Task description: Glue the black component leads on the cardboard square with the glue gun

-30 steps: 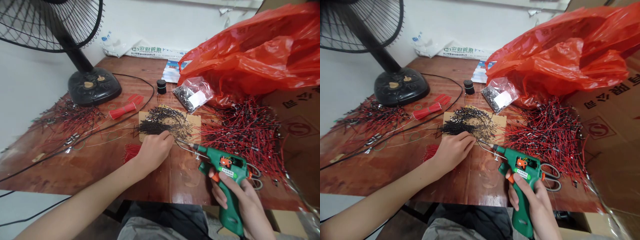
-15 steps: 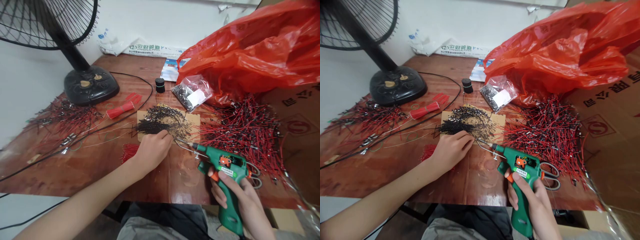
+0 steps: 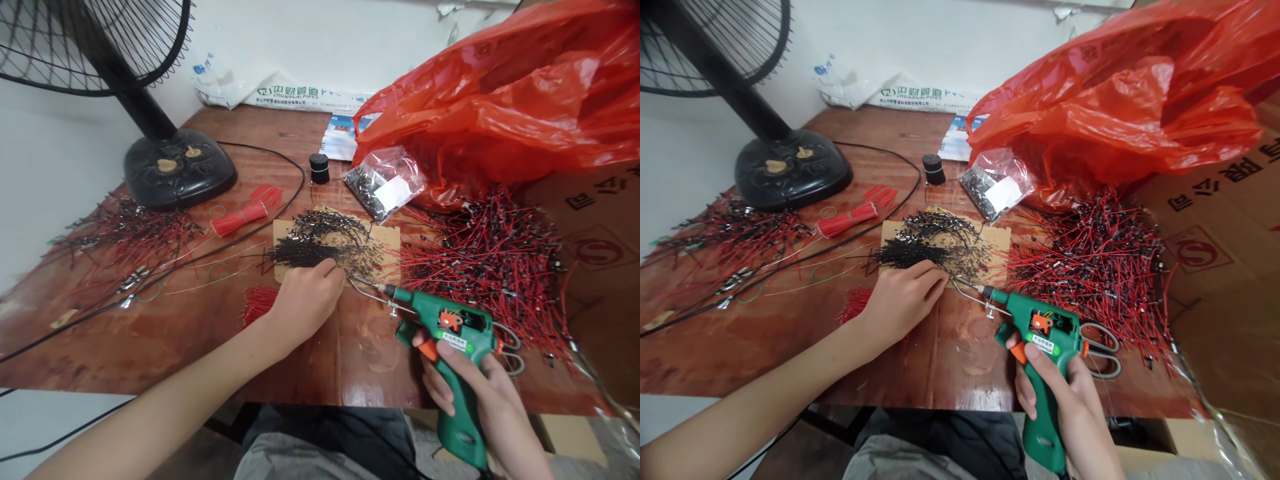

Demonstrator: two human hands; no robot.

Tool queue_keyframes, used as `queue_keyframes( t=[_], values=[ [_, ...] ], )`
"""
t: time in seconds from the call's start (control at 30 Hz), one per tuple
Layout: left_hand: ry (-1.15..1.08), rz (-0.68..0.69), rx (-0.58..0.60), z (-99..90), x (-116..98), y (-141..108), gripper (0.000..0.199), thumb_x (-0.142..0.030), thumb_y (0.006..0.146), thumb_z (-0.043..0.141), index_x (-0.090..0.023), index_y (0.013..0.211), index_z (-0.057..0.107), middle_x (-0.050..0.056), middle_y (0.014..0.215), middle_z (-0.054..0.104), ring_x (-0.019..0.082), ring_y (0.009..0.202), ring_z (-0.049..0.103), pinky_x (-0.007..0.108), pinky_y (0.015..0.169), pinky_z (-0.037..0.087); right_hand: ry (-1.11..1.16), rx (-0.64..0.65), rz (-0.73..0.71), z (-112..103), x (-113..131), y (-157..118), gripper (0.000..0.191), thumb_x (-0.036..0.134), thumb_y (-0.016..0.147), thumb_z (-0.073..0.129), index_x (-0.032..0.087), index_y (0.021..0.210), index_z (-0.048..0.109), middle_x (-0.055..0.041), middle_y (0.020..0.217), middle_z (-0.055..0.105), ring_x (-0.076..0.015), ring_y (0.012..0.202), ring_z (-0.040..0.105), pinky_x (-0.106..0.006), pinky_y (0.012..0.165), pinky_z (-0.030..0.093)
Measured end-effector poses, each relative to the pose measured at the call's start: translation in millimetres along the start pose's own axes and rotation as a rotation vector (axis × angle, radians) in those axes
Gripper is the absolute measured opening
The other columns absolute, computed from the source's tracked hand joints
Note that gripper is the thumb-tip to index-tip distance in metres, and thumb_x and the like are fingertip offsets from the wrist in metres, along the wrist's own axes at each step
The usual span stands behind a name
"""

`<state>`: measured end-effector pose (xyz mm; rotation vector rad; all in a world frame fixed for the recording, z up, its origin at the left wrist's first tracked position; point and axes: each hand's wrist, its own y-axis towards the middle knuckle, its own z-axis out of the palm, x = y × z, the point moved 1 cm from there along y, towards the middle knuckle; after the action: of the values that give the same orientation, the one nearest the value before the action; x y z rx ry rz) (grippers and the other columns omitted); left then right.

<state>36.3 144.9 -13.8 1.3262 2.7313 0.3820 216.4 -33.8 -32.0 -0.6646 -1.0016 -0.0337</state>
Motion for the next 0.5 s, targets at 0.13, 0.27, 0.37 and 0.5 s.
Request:
queue_keyframes(
  t=[0.13, 0.27, 0.37, 0.5],
  values=[
    [0.005, 0.014, -0.007, 0.0, 0.1, -0.6, 0.022, -0.02, 0.096, 0.048, -0.018, 0.088, 0.068, 0.001, 0.087, 0.067, 0.013, 0.068, 0.062, 0.028, 0.051, 0.032, -0.007, 0.013, 0.0, -0.6, -0.2, 1.1, 0.025, 0.036, 0.092, 0.063, 0.013, 0.101, 0.066, 0.0011, 0.053, 0.048, -0.0102, 0.044, 0.04, -0.027, 0.048, 0.026],
    [0.015, 0.022, -0.029, 1.0, 0.5, -1.0, 0.02, -0.02, 0.095, 0.049, -0.018, 0.087, 0.068, 0.0, 0.086, 0.067, 0.013, 0.067, 0.063, 0.029, 0.05, 0.033, 0.018, 0.0, 0.002, 0.4, 0.7, 0.7, 0.023, 0.035, 0.09, 0.066, 0.013, 0.098, 0.067, -0.0001, 0.056, 0.05, -0.0096, 0.046, 0.041, -0.026, 0.048, 0.027],
    [0.016, 0.023, -0.039, 1.4, 0.4, -1.0, 0.02, -0.02, 0.094, 0.05, -0.019, 0.087, 0.068, -0.001, 0.086, 0.067, 0.013, 0.067, 0.063, 0.029, 0.05, 0.034, 0.014, 0.0, 0.005, 0.4, 1.1, 0.7, 0.024, 0.035, 0.089, 0.068, 0.013, 0.098, 0.066, -0.0014, 0.059, 0.053, -0.0091, 0.046, 0.041, -0.026, 0.047, 0.029],
    [0.013, 0.018, -0.034, 1.5, 0.5, -1.2, 0.019, -0.02, 0.094, 0.05, -0.019, 0.087, 0.068, -0.001, 0.086, 0.067, 0.013, 0.069, 0.064, 0.028, 0.051, 0.035, 0.019, 0.01, 0.001, -0.3, 1.6, 1.3, 0.022, 0.034, 0.089, 0.068, 0.014, 0.096, 0.066, -0.0056, 0.07, 0.061, -0.0076, 0.047, 0.042, -0.026, 0.047, 0.029]
  ],
)
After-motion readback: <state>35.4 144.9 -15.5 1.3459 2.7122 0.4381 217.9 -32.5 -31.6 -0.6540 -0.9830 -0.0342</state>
